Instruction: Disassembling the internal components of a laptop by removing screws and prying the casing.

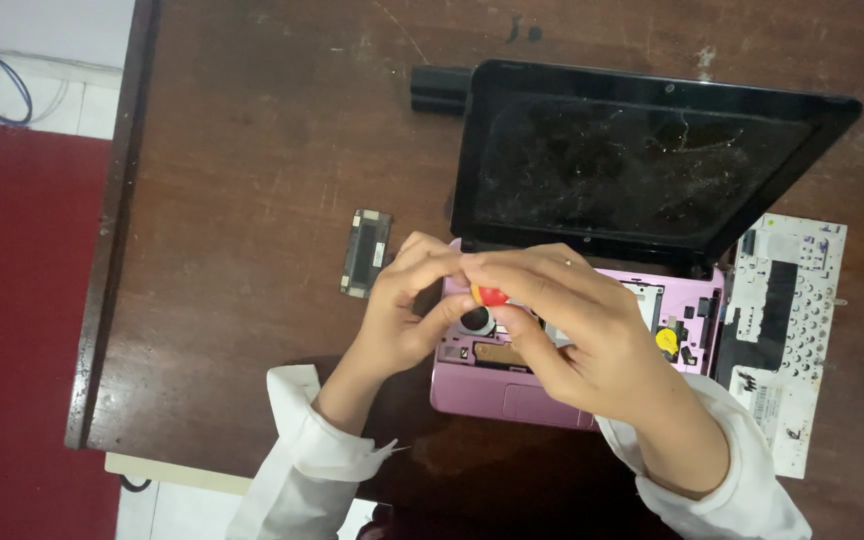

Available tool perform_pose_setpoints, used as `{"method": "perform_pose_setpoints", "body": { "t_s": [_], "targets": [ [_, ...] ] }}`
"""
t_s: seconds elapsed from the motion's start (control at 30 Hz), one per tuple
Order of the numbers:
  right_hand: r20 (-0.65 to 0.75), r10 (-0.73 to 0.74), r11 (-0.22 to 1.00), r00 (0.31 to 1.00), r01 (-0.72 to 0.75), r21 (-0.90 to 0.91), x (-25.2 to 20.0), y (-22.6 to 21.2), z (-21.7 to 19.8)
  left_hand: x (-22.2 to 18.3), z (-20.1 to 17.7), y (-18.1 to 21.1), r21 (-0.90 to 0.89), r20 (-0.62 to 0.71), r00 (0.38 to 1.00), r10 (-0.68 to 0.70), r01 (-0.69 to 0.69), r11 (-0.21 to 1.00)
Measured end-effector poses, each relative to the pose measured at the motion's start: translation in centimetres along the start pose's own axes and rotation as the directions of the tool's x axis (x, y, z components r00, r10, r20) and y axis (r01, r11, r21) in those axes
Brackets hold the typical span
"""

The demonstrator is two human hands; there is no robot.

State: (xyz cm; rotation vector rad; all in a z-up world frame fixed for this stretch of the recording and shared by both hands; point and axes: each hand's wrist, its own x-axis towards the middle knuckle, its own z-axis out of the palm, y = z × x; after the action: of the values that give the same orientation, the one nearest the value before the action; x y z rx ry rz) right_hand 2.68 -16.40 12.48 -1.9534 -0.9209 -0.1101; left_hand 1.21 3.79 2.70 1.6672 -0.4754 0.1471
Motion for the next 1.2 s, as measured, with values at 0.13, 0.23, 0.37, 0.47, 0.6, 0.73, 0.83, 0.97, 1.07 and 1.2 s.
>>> {"method": "perform_pose_setpoints", "body": {
  "t_s": [0.13,0.23,0.37,0.47,0.6,0.73,0.83,0.97,1.07,1.2],
  "targets": [
    [0.017,-0.008,1.000,1.000,0.008,0.011,0.2,0.0,0.0,0.0,0.2,0.0,-0.014,0.004,1.000,0.015,-0.015,1.000],
    [0.053,0.013,0.999,0.999,-0.014,0.030,-0.4,0.6,0.0,0.2,0.3,0.4,0.036,-0.019,1.000,0.006,-0.006,0.999],
    [0.030,0.008,0.999,1.000,-0.007,-0.031,-0.3,0.3,-0.3,0.3,0.5,0.2,0.041,-0.017,1.000,0.024,-0.023,0.999],
    [0.007,-0.028,0.999,1.000,0.028,-0.030,-0.2,0.2,-0.2,0.2,0.5,0.2,0.050,0.000,0.999,0.032,-0.032,0.998],
    [0.024,-0.016,1.000,1.000,0.016,-0.022,0.1,-0.3,-0.3,0.4,0.4,0.4,0.082,-0.014,0.999,0.051,-0.049,0.995],
    [-0.005,0.007,0.998,1.000,-0.008,-0.055,-0.4,0.4,0.3,0.6,0.0,0.9,0.091,-0.015,0.999,0.047,-0.045,0.995],
    [-0.064,0.021,0.999,0.998,-0.023,-0.037,-0.3,0.2,0.2,1.0,-1.2,1.7,0.174,0.088,0.995,-0.042,0.026,0.984],
    [-0.091,-0.004,1.000,0.996,0.002,-0.017,-0.2,0.0,0.1,0.7,-1.6,0.7,0.472,0.120,0.991,-0.059,-0.004,0.882],
    [-0.095,-0.009,1.000,0.995,0.010,0.013,-0.3,0.1,0.0,0.4,-1.1,-0.1,0.556,0.110,0.992,-0.064,-0.008,0.831],
    [-0.065,0.049,0.998,0.997,-0.047,0.030,-1.0,0.7,0.1,0.3,-0.8,-0.3,0.610,0.113,0.993,-0.040,-0.037,0.792]
  ]
}}
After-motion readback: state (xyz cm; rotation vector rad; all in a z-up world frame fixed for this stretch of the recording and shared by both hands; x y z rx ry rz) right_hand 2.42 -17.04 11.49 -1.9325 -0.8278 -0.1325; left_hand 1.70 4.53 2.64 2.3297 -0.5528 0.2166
